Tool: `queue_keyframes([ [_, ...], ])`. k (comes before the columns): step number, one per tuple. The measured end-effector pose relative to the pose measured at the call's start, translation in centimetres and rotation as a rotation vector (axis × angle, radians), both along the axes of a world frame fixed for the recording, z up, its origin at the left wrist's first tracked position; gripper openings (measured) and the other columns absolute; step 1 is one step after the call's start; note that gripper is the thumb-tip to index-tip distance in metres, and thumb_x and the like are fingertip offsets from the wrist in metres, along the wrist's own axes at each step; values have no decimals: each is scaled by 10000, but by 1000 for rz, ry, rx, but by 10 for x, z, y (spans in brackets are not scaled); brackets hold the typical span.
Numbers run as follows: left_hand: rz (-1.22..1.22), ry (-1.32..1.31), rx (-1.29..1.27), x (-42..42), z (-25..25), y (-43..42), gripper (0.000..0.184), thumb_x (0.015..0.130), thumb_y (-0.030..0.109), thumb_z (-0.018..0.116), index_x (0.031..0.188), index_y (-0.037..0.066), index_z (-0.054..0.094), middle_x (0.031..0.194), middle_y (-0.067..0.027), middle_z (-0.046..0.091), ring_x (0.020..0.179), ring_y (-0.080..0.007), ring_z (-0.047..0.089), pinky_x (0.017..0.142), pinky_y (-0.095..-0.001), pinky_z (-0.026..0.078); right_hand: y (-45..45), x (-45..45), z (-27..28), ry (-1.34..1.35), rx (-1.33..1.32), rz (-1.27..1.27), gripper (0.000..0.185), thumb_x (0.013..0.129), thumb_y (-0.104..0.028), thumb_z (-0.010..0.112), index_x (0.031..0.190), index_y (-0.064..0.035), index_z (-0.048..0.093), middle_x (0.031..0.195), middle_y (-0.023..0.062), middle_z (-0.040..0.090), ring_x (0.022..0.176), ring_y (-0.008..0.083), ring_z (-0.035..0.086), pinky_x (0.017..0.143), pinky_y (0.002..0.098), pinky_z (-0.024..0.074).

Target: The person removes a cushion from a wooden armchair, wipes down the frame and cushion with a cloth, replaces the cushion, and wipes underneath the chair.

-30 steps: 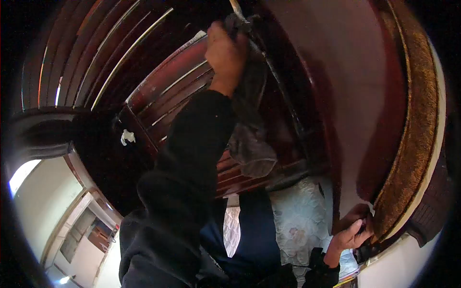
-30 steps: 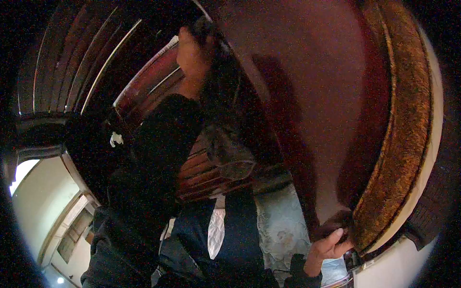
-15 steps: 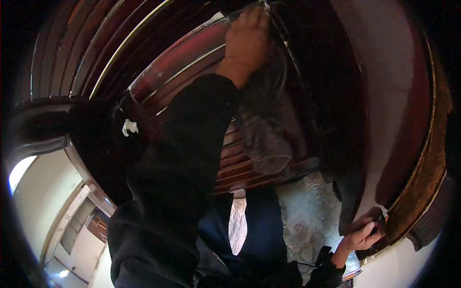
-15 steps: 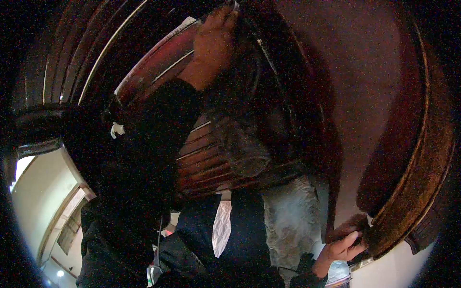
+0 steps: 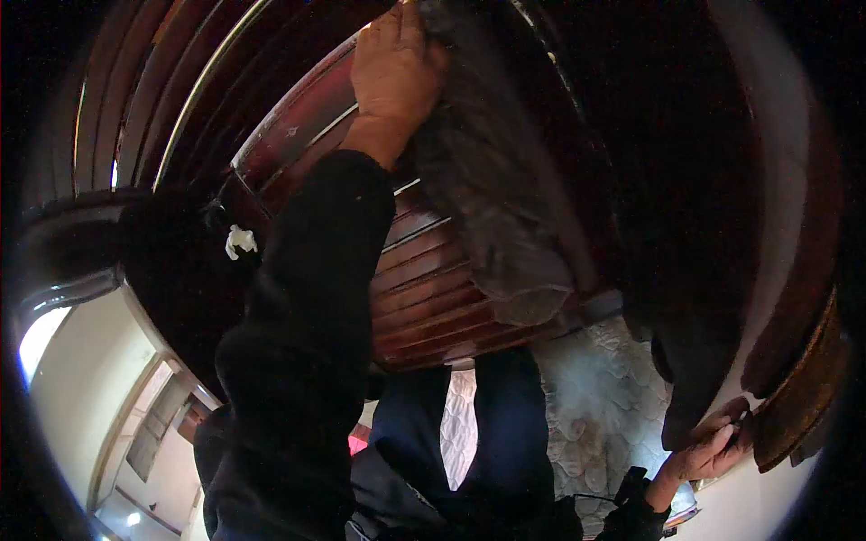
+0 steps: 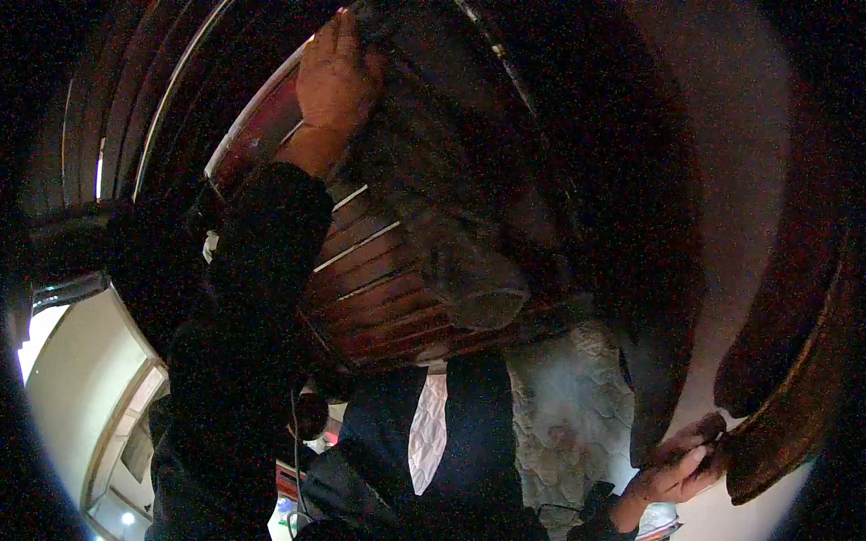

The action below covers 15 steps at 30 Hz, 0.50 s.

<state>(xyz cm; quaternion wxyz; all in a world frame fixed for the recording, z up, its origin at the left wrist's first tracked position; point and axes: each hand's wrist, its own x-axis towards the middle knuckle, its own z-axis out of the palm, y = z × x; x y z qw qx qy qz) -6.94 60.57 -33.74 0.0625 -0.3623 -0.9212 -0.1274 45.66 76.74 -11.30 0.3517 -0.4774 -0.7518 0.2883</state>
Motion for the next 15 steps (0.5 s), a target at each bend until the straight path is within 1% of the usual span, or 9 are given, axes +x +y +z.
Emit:
queue_keyframes([
  [1, -38, 107, 67, 0, -6, -5, 611, 816, 188, 618, 1357, -27, 431, 1291, -232, 520, 1169, -413, 513, 988, -515, 415, 1, 1, 0, 1, -2, 0, 338, 963, -45, 490, 1244, 142, 489, 1267, 290, 552, 1147, 330, 580, 1017, 372, 455],
  [4, -48, 145, 31, 4, -1, -12, 584, 820, 207, 601, 1356, 19, 464, 1265, -216, 546, 1139, -396, 536, 975, -512, 421, 1, -5, 2, -62, 50, -36, 330, 965, -36, 488, 1241, 146, 491, 1264, 274, 560, 1141, 330, 580, 1018, 379, 455],
  [8, -145, 40, -17, -8, 14, -40, 572, 834, 178, 624, 1355, 11, 458, 1306, -207, 532, 1164, -387, 532, 985, -462, 439, -2, -10, -1, -105, 89, -101, 321, 973, -38, 475, 1238, 143, 500, 1272, 255, 561, 1146, 337, 573, 1017, 409, 461],
  [9, -108, 138, -14, -8, 5, -58, 545, 807, 176, 631, 1307, 14, 487, 1239, -187, 563, 1117, -371, 546, 968, -463, 433, -1, -6, -1, -99, 84, -110, 321, 976, -42, 471, 1239, 138, 505, 1278, 250, 558, 1147, 338, 571, 1015, 414, 463],
  [10, -73, 233, -6, -9, 2, -70, 519, 779, 174, 637, 1259, 18, 516, 1171, -166, 594, 1070, -355, 560, 952, -464, 428, 0, -3, 2, -352, 236, 36, 317, 975, -40, 468, 1239, 131, 509, 1281, 252, 553, 1149, 337, 571, 1013, 411, 466],
  [11, -49, 155, -34, -8, 12, -79, 496, 799, 180, 620, 1254, 17, 514, 1165, -179, 592, 1079, -368, 555, 943, -475, 426, 2, 1, 5, -562, 424, 175, 313, 975, -37, 466, 1238, 124, 513, 1284, 254, 547, 1151, 337, 571, 1010, 408, 469],
  [12, -23, 77, -67, -7, 24, -91, 473, 818, 186, 603, 1249, 16, 512, 1158, -191, 589, 1088, -381, 550, 935, -486, 423, -1, -5, 2, -291, 212, 45, 312, 975, -39, 467, 1238, 121, 516, 1290, 255, 543, 1150, 339, 573, 1012, 407, 468],
  [13, -37, 82, -72, -8, 23, -108, 473, 818, 186, 603, 1249, 16, 512, 1158, -191, 589, 1088, -381, 550, 935, -486, 423, -3, -10, 0, -12, 4, -85, 311, 974, -42, 467, 1237, 117, 518, 1295, 255, 539, 1149, 340, 574, 1014, 407, 466],
  [15, 132, 99, -67, -6, 14, -136, 446, 836, 165, 577, 1248, 12, 504, 1132, -216, 583, 1083, -406, 544, 922, -501, 423, -3, -11, 6, -41, 33, -144, 308, 976, -53, 472, 1226, 120, 524, 1295, 255, 543, 1158, 343, 567, 1019, 413, 460],
])
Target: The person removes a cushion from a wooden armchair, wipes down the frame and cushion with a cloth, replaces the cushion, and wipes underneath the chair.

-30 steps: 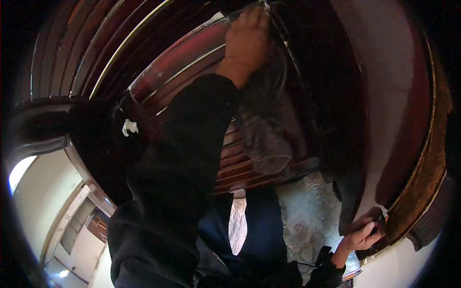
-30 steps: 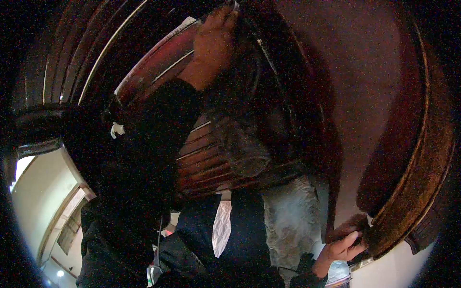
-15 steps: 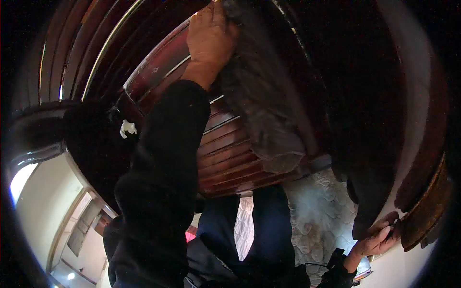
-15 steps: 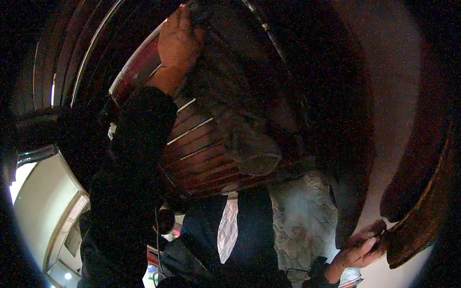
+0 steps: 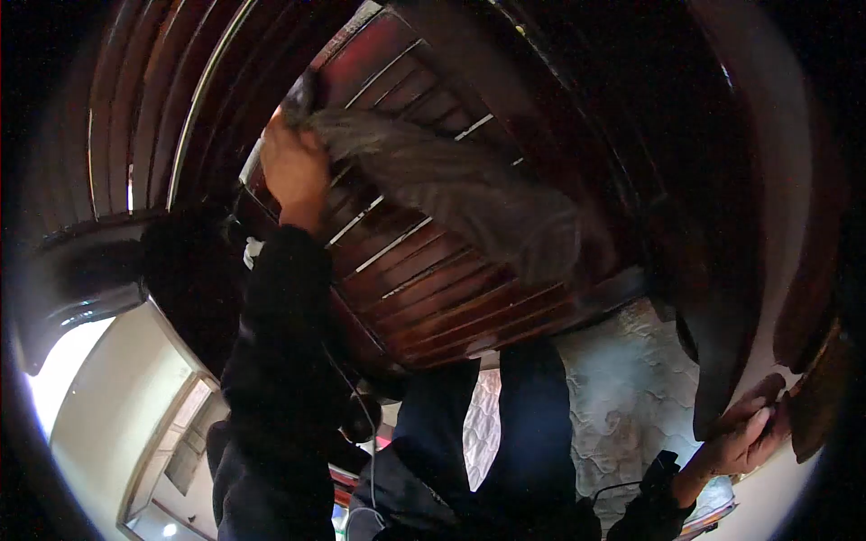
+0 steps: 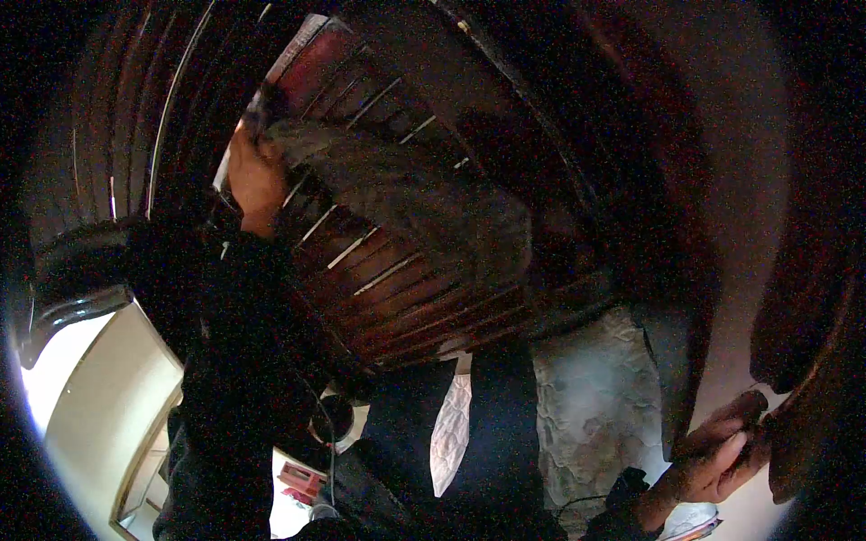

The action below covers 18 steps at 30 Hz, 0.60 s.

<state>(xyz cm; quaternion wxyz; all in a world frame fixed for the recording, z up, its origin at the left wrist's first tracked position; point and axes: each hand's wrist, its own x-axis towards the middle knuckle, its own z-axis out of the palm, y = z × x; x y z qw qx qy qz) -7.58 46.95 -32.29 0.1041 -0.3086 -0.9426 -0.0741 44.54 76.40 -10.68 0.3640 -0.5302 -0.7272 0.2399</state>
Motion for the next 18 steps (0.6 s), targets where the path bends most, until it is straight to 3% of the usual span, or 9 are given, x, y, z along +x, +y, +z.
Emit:
queue_keyframes([
  [3, 128, -112, 59, 0, -5, -7, 449, 834, 153, 572, 1249, 0, 499, 1113, -235, 579, 1061, -421, 546, 909, -510, 424, 5, 10, 4, -94, -113, 81, 421, 933, 43, 464, 1336, 132, 381, 1309, 347, 472, 1155, 410, 548, 953, 455, 517],
  [5, 93, -77, 93, 2, -10, 11, 452, 830, 153, 575, 1244, -12, 497, 1117, -232, 578, 1069, -418, 541, 909, -507, 426, 6, 11, -1, -287, 87, 150, 404, 937, 38, 459, 1321, 148, 401, 1302, 332, 490, 1161, 392, 544, 947, 434, 518],
  [9, -127, 65, 245, 0, -34, 97, 467, 812, 179, 601, 1223, -24, 508, 1135, -202, 577, 1113, -370, 527, 937, -489, 410, 4, 0, -3, -89, 43, 140, 297, 981, -68, 497, 1202, 124, 545, 1277, 245, 562, 1150, 318, 570, 996, 374, 470],
  [11, -72, 61, 235, 12, -26, 128, 471, 809, 186, 608, 1223, -15, 510, 1143, -189, 577, 1123, -353, 525, 950, -484, 401, -2, -4, 0, -203, 112, 6, 290, 987, -71, 503, 1190, 131, 551, 1251, 243, 579, 1118, 299, 592, 971, 342, 487],
  [13, -62, 72, 161, 14, -20, 133, 609, 827, 251, 597, 1398, 90, 458, 1276, -201, 548, 1153, -378, 540, 997, -491, 416, 2, 0, -1, -308, 193, 113, 284, 988, -64, 504, 1184, 136, 554, 1236, 243, 588, 1103, 291, 600, 961, 330, 494],
  [16, -208, -61, 118, 6, -5, 111, 723, 807, 370, 644, 1450, 152, 396, 1330, -192, 520, 1210, -399, 510, 1059, -461, 384, 0, -3, 2, -251, 103, 6, 273, 977, -34, 522, 1175, 150, 562, 1207, 241, 608, 1083, 277, 612, 951, 327, 502],
  [17, -201, -61, 106, 4, -5, 99, 723, 807, 370, 644, 1450, 152, 396, 1330, -192, 520, 1210, -399, 510, 1059, -461, 384, 2, 1, 3, -232, 72, 35, 295, 980, -13, 493, 1221, 155, 521, 1260, 258, 561, 1127, 301, 580, 981, 353, 489],
  [18, -199, 50, 101, 1, -8, 89, 600, 822, 275, 620, 1367, 91, 452, 1275, -195, 549, 1173, -398, 521, 1011, -475, 402, 5, 3, 2, -206, 49, 64, 322, 983, 9, 463, 1266, 161, 479, 1314, 275, 514, 1171, 326, 549, 1011, 380, 476],
])
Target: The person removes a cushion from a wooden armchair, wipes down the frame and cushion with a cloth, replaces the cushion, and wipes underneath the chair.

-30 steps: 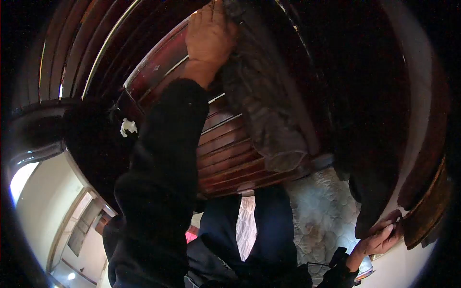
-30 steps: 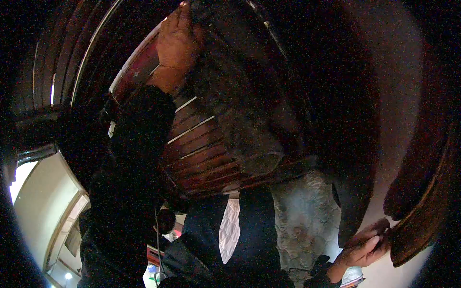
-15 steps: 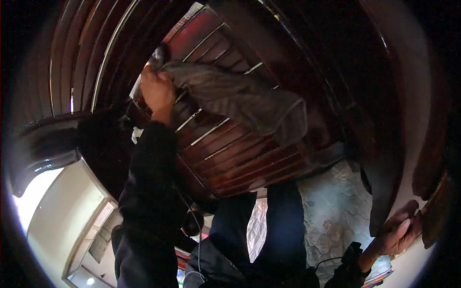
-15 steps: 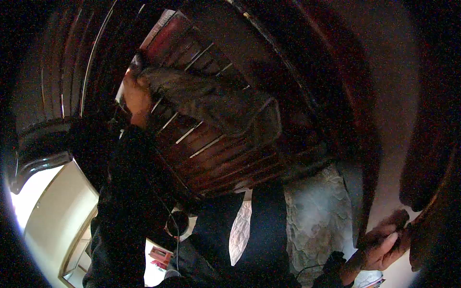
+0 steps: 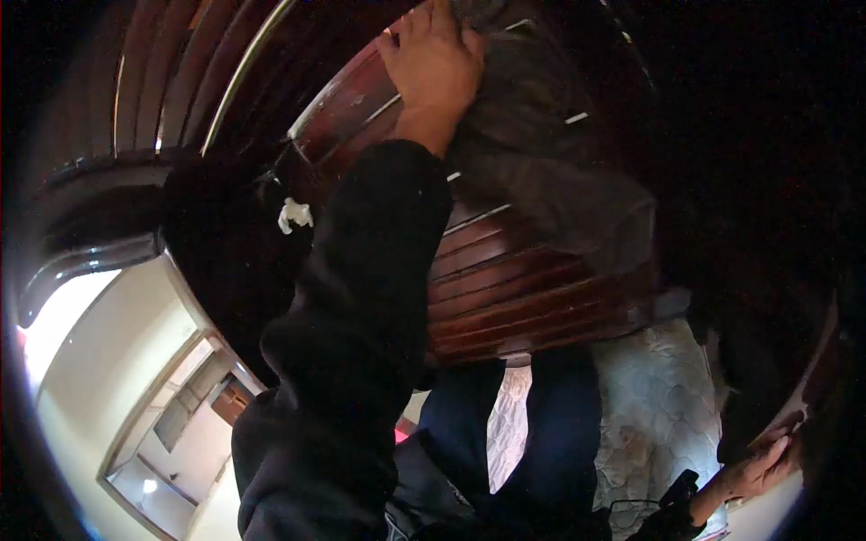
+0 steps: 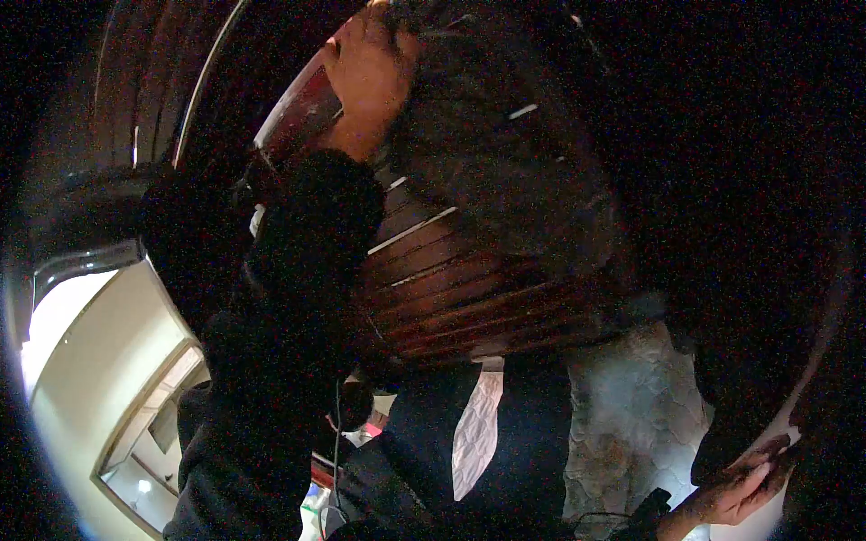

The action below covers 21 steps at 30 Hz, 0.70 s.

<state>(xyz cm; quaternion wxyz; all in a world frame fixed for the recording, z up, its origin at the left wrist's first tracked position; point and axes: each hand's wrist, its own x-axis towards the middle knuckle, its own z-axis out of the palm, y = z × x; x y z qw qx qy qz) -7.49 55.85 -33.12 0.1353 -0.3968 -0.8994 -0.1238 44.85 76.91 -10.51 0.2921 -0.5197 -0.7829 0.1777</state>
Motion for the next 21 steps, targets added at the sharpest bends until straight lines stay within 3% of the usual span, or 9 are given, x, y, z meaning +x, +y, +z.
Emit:
queue_keyframes([
  [1, 13, 109, 6, -2, -3, -12, 482, 836, 179, 596, 1285, 29, 507, 1220, -197, 577, 1137, -396, 533, 964, -490, 419, 3, 2, -2, -63, 43, -28, 345, 986, 1, 460, 1296, 154, 455, 1321, 282, 508, 1197, 337, 536, 1029, 378, 460],
  [4, 89, 9, -53, -5, 1, -69, 470, 814, 205, 609, 1232, 9, 518, 1159, -168, 579, 1117, -332, 534, 964, -476, 395, 8, 6, -3, -36, 50, 32, 338, 981, -15, 488, 1281, 142, 484, 1304, 270, 529, 1185, 329, 543, 1022, 373, 464],
  [11, 306, -139, -151, -10, 5, -195, 445, 841, 200, 571, 1242, 17, 510, 1181, -161, 580, 1115, -345, 542, 954, -480, 407, 9, 8, -3, -37, 108, -35, 298, 960, -27, 549, 1207, 138, 550, 1275, 248, 556, 1138, 292, 570, 998, 351, 484],
  [14, 332, 15, -296, -9, 10, -206, 420, 858, 184, 548, 1242, 20, 507, 1193, -185, 574, 1097, -374, 550, 940, -484, 417, 3, 9, -3, -10, 92, 55, 279, 948, -20, 566, 1181, 133, 573, 1237, 247, 577, 1106, 285, 586, 974, 333, 496],
  [16, 402, -140, -207, -6, 12, -201, 398, 872, 174, 533, 1238, 21, 506, 1208, -201, 565, 1101, -389, 550, 939, -473, 428, 8, 9, -2, 47, 53, 10, 241, 951, -12, 564, 1154, 117, 590, 1256, 202, 578, 1140, 252, 567, 991, 327, 483],
  [20, 476, -211, -97, -5, 1, -187, 391, 867, 140, 536, 1237, 17, 502, 1216, -206, 562, 1134, -395, 536, 959, -469, 425, 7, -2, -2, -40, 72, -26, 248, 955, -28, 565, 1160, 108, 596, 1259, 196, 589, 1141, 242, 571, 987, 317, 480],
  [21, 368, -230, 67, -5, -13, -180, 388, 860, 125, 544, 1228, 10, 508, 1213, -212, 561, 1136, -401, 533, 967, -463, 422, 10, 5, -1, -107, 117, 36, 249, 956, -41, 568, 1158, 101, 604, 1248, 190, 602, 1136, 236, 577, 983, 311, 478],
])
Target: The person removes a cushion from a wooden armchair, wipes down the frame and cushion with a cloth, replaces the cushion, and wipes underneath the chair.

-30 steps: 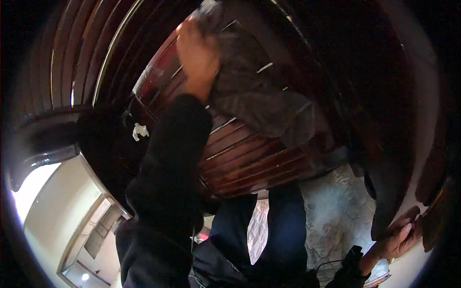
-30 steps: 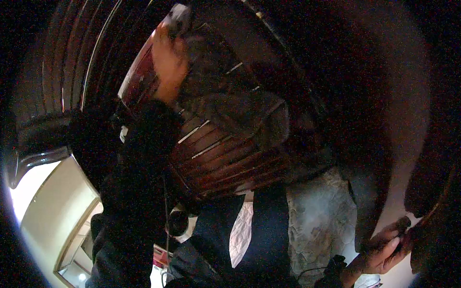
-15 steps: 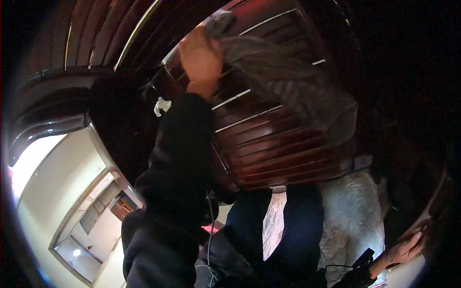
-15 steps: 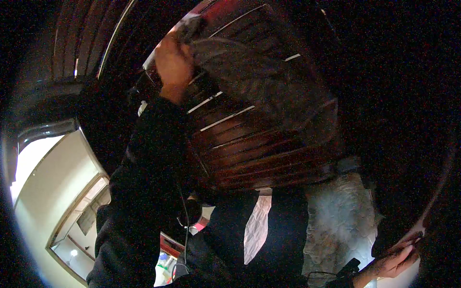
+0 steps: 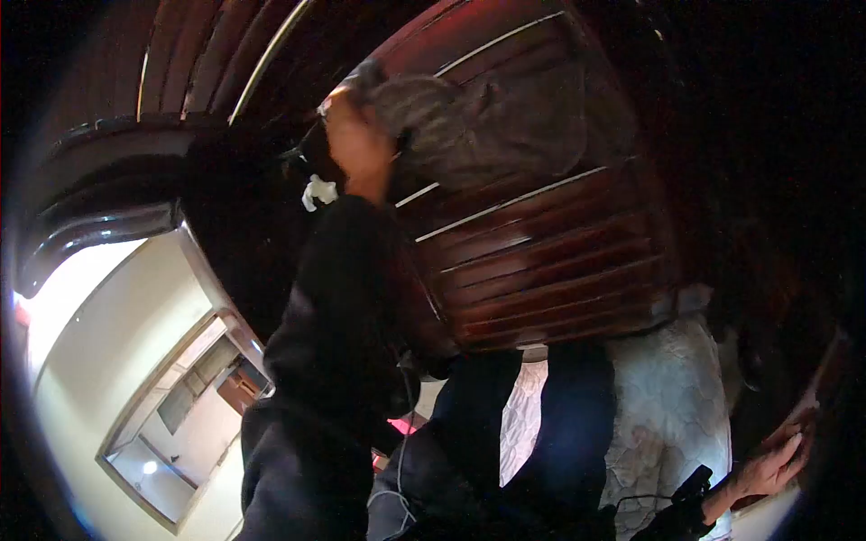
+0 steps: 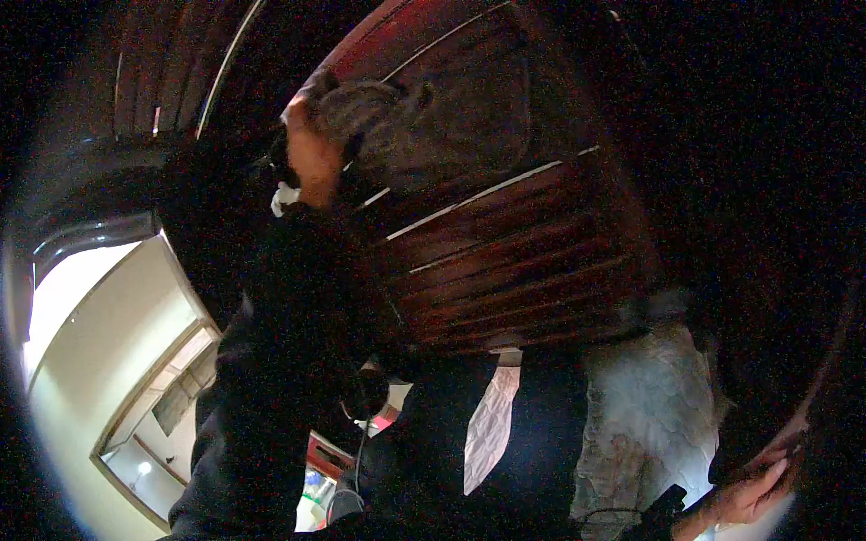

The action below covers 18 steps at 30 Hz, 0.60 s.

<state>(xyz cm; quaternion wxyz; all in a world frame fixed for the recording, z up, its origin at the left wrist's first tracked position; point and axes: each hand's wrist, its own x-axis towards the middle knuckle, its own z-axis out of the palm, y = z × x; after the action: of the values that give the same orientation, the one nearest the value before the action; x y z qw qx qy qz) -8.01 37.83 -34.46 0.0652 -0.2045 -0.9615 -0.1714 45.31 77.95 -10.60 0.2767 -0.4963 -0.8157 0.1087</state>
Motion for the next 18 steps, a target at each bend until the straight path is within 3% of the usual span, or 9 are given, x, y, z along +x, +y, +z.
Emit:
queue_keyframes([
  [2, -83, 19, 172, 12, -8, 20, 384, 852, 110, 552, 1219, 2, 513, 1210, -219, 560, 1138, -408, 530, 976, -457, 420, 7, 13, -1, -67, 44, 67, 250, 958, -55, 571, 1155, 94, 612, 1237, 184, 614, 1130, 230, 583, 979, 305, 476],
  [5, -132, 249, 40, 26, 9, 46, 386, 840, 86, 563, 1215, 3, 532, 1213, -232, 556, 1150, -418, 519, 983, -454, 418, 12, 19, 1, 88, -85, 12, 272, 969, -57, 556, 1171, 120, 592, 1207, 227, 615, 1105, 256, 595, 953, 331, 495],
  [7, -235, 215, -36, 18, 19, 33, 407, 843, 125, 573, 1233, 15, 542, 1235, -221, 556, 1191, -410, 502, 999, -445, 412, 7, 6, 0, -85, 54, 92, 281, 977, -84, 554, 1170, 116, 596, 1204, 225, 619, 1096, 258, 604, 942, 332, 501],
  [8, -227, 219, -38, 14, 25, 25, 407, 843, 125, 573, 1233, 15, 542, 1235, -221, 556, 1191, -410, 502, 999, -445, 412, 7, 8, 1, -80, 53, 99, 281, 977, -84, 554, 1170, 116, 596, 1204, 225, 619, 1096, 258, 604, 942, 332, 501],
  [10, 156, -129, -255, -3, 31, 8, 400, 845, 170, 571, 1217, 24, 552, 1223, -191, 569, 1181, -381, 520, 1001, -447, 406, 9, 19, -1, -178, 79, -33, 286, 977, -100, 559, 1165, 111, 602, 1208, 223, 619, 1095, 253, 606, 945, 332, 498],
  [11, 155, -116, -253, -5, 29, 0, 400, 845, 170, 571, 1217, 24, 552, 1223, -191, 569, 1181, -381, 520, 1001, -447, 406, 12, 25, -3, -164, 80, -36, 286, 977, -100, 559, 1165, 111, 602, 1208, 223, 619, 1095, 253, 606, 945, 332, 498],
  [13, 12, 193, -322, 0, 28, -18, 383, 845, 200, 562, 1186, 26, 548, 1185, -164, 580, 1121, -360, 556, 946, -451, 430, 14, 30, -6, -78, 37, 20, 281, 976, -109, 566, 1158, 100, 611, 1221, 211, 618, 1102, 254, 603, 958, 336, 488],
  [15, 101, 108, -399, 2, 27, -14, 364, 852, 179, 546, 1181, 22, 528, 1168, -157, 578, 1083, -358, 569, 915, -443, 448, 10, 22, -3, -109, 55, 6, 275, 977, -105, 562, 1158, 95, 614, 1222, 205, 619, 1103, 254, 602, 967, 336, 482],
  [18, 114, 92, -196, 11, 28, -7, 337, 860, 97, 525, 1183, 2, 506, 1166, -168, 570, 1088, -385, 556, 892, -464, 455, 11, 7, -2, -78, 69, 56, 266, 970, -109, 574, 1157, 72, 629, 1208, 188, 631, 1103, 258, 599, 985, 338, 459],
])
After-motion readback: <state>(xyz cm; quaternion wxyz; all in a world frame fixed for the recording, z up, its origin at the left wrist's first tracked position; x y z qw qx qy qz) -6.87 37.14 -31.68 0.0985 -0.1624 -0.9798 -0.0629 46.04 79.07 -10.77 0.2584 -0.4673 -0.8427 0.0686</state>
